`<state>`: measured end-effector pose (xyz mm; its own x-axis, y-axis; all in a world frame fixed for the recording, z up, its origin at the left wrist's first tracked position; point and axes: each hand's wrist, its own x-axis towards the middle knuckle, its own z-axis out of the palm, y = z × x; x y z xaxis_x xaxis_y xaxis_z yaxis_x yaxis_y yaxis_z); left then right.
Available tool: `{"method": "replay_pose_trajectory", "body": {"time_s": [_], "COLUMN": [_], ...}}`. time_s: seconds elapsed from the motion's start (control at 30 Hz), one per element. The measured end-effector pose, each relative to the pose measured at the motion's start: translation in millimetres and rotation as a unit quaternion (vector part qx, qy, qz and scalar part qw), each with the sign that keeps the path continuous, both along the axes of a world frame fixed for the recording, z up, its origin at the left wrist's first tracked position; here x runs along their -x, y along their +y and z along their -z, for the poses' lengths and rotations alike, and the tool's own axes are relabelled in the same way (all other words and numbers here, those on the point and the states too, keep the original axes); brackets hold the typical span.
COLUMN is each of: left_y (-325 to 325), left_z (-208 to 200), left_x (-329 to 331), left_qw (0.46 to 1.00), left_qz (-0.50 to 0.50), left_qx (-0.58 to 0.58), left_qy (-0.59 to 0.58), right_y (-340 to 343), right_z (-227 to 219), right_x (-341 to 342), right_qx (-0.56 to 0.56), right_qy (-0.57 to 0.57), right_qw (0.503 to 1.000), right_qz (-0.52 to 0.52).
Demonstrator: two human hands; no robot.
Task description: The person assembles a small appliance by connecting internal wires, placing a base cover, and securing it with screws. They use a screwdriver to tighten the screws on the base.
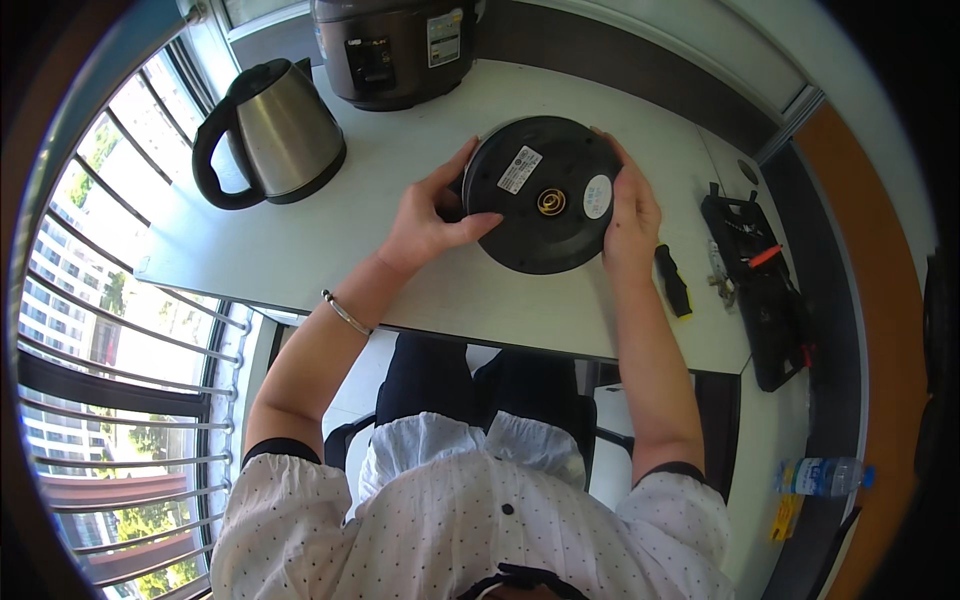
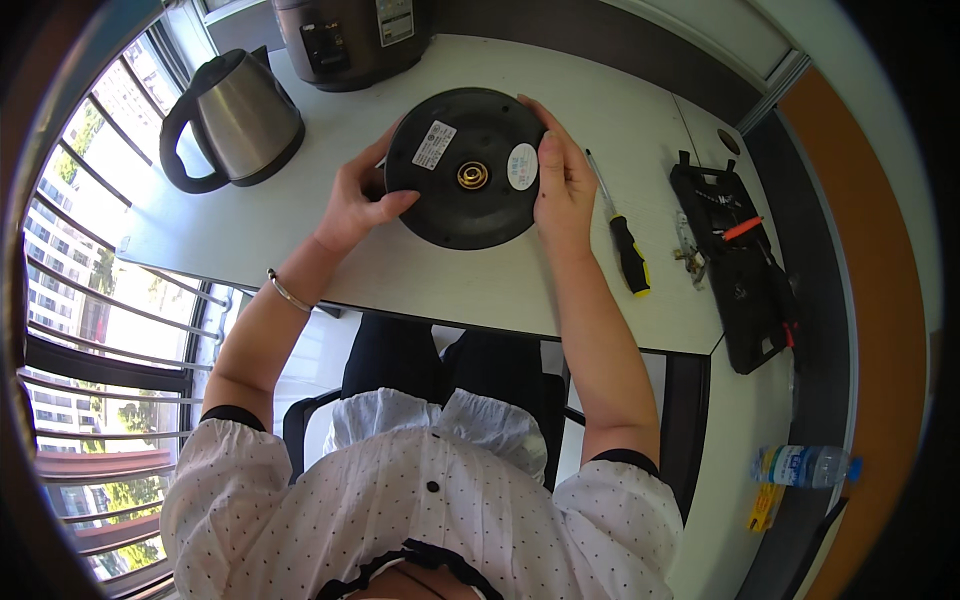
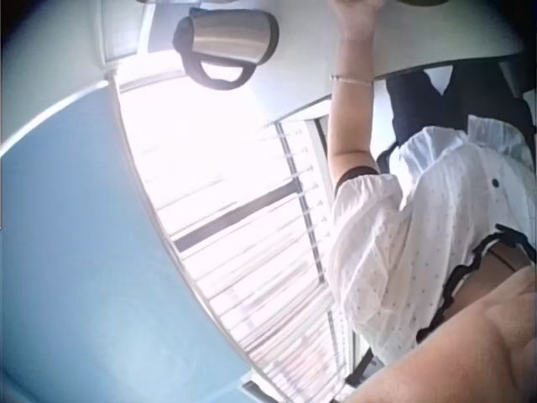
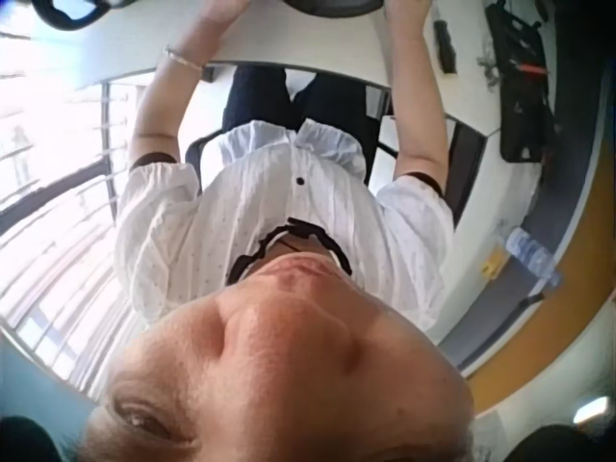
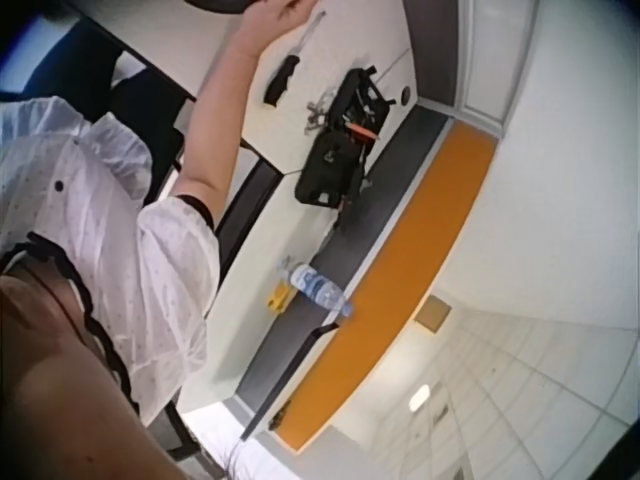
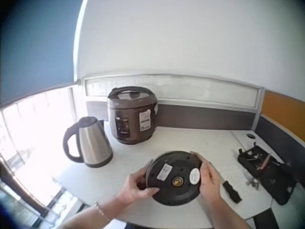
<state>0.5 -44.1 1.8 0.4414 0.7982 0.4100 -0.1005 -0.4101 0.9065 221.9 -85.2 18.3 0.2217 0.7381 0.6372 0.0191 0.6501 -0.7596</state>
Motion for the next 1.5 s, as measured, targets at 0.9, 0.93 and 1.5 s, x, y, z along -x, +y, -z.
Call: {"method": "replay_pose_trajectory", "body": {"time_s": [0.9,0.93,1.5], "left_y": [-4.6,-5.0,7.7], "left_z": [-7.0,-8.0,-9.2], "left_x": [0.2,0.0,-7.9], "left_qw": [0.998,0.998,0.987], "left_qz": [-0.047,-0.047,-0.123], "left_qx": [0.032,0.032,-0.009], "left_qy": [0.031,0.033,0.104], "right_y": [-1.9,-2.8,-63.3], "right_z": [-2.9,-4.7,-15.9], "right_x": [3.9,4.2,-138.3], "right_qx": [0.007,0.007,0.101], "right_qy": [0.015,0.012,-0.161], "right_qw": [0.999,1.0,0.925], "right_qz": [-0.029,-0.027,0.328]}}
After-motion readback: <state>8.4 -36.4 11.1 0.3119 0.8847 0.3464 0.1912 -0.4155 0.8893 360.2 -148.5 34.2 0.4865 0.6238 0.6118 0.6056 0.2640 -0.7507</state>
